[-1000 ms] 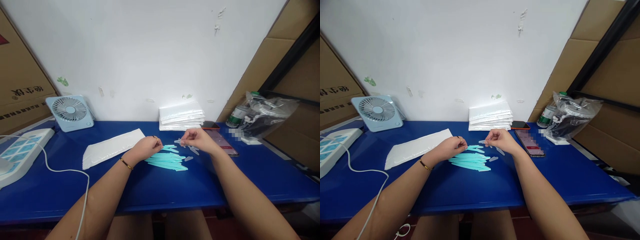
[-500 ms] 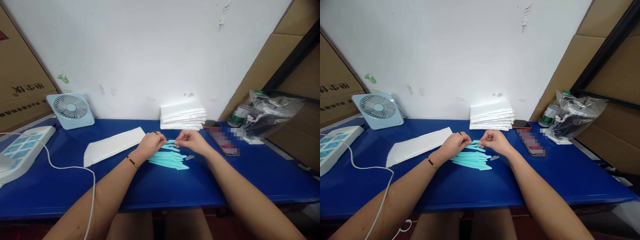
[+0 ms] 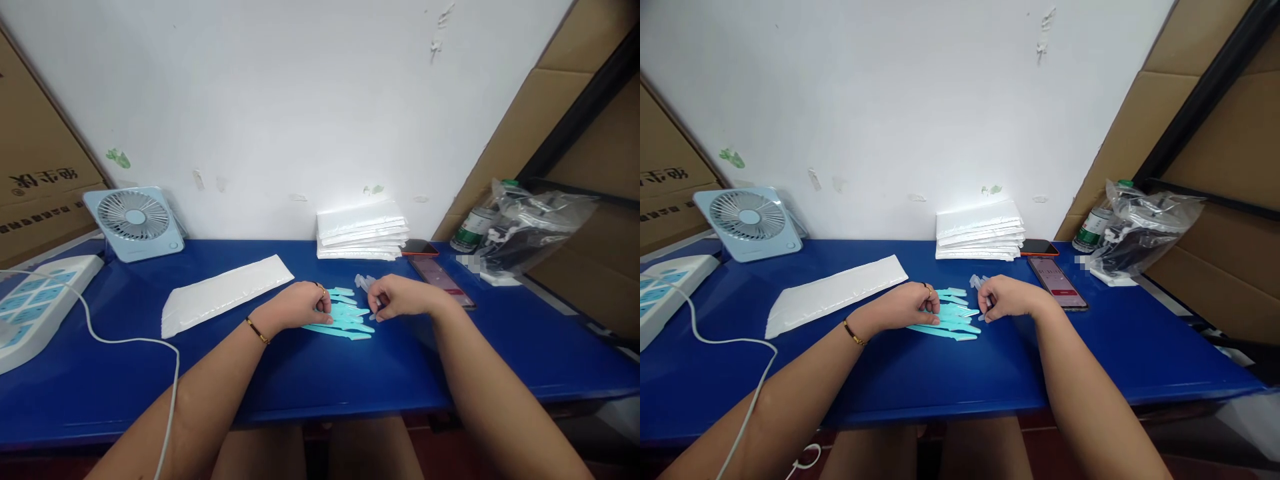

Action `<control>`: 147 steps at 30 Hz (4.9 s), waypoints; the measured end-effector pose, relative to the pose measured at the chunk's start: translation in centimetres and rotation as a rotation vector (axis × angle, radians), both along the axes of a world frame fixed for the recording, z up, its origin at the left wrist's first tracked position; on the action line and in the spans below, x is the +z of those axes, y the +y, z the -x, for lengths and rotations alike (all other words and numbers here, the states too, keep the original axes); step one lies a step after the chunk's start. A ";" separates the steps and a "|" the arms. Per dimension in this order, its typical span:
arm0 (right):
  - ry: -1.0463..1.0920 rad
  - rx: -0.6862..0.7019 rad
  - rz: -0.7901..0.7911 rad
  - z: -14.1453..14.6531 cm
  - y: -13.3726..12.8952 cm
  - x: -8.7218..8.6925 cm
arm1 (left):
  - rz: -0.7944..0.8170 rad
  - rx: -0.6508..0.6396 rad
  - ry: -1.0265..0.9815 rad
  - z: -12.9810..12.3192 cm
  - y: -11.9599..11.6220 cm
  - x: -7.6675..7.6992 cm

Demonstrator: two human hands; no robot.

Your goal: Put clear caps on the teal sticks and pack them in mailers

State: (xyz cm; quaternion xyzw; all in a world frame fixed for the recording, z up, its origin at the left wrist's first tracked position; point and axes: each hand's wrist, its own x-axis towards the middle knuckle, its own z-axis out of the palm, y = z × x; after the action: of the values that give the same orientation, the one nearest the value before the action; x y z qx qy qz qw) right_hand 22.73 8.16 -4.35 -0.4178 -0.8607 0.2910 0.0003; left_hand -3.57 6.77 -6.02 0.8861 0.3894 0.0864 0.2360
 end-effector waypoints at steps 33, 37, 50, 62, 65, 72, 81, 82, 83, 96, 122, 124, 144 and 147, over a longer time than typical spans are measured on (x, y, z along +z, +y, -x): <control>0.338 -0.533 -0.402 -0.1 0.3 0.5 | -0.257 0.288 -0.165 0.5 1.2 -0.4; -0.029 -0.432 -0.197 -2.4 0.3 1.1 | -0.138 0.019 -0.054 0.6 0.1 0.5; 0.033 -0.343 -0.190 -0.6 0.2 -0.1 | -0.026 0.014 -0.047 0.1 -0.3 0.4; 0.526 -0.216 0.074 0.1 -1.0 1.5 | -0.025 0.201 -0.184 0.9 0.4 1.0; 0.519 -0.220 0.072 0.5 -1.0 1.3 | -0.029 0.203 -0.170 0.8 0.4 1.0; 0.506 -0.218 0.017 0.9 -1.0 0.8 | -0.019 0.216 -0.153 1.1 0.6 0.8; 0.511 -0.181 -0.015 2.1 -0.9 -0.1 | -0.033 0.189 -0.181 0.7 0.6 0.8; 0.506 -0.178 -0.032 2.4 -0.8 -0.5 | -0.045 0.191 -0.165 0.5 0.6 0.6; 0.496 -0.181 -0.056 2.7 -0.6 -0.9 | -0.060 0.200 -0.145 0.5 0.7 0.5; 0.115 -0.357 -0.492 -0.1 1.7 -1.7 | -0.004 -0.033 -0.049 0.8 -0.1 0.7; 0.751 -0.304 -0.224 1.7 -0.1 -0.3 | 0.189 0.190 -0.348 1.1 0.3 0.7; 0.776 -0.275 -0.314 1.7 -0.1 -0.4 | 0.145 0.207 -0.337 1.2 0.4 0.5; 0.762 -0.209 -0.403 2.1 0.3 -1.3 | 0.119 0.208 -0.310 1.3 0.6 0.5; 0.742 -0.192 -0.372 2.5 0.1 -1.2 | 0.094 0.191 -0.313 1.2 0.5 0.5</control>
State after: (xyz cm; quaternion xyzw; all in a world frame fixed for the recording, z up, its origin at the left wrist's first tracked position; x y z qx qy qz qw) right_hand 20.27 8.27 -5.51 -0.3557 -0.7974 0.2598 0.4124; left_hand -4.74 7.27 -5.47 0.8090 0.4337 0.2267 0.3255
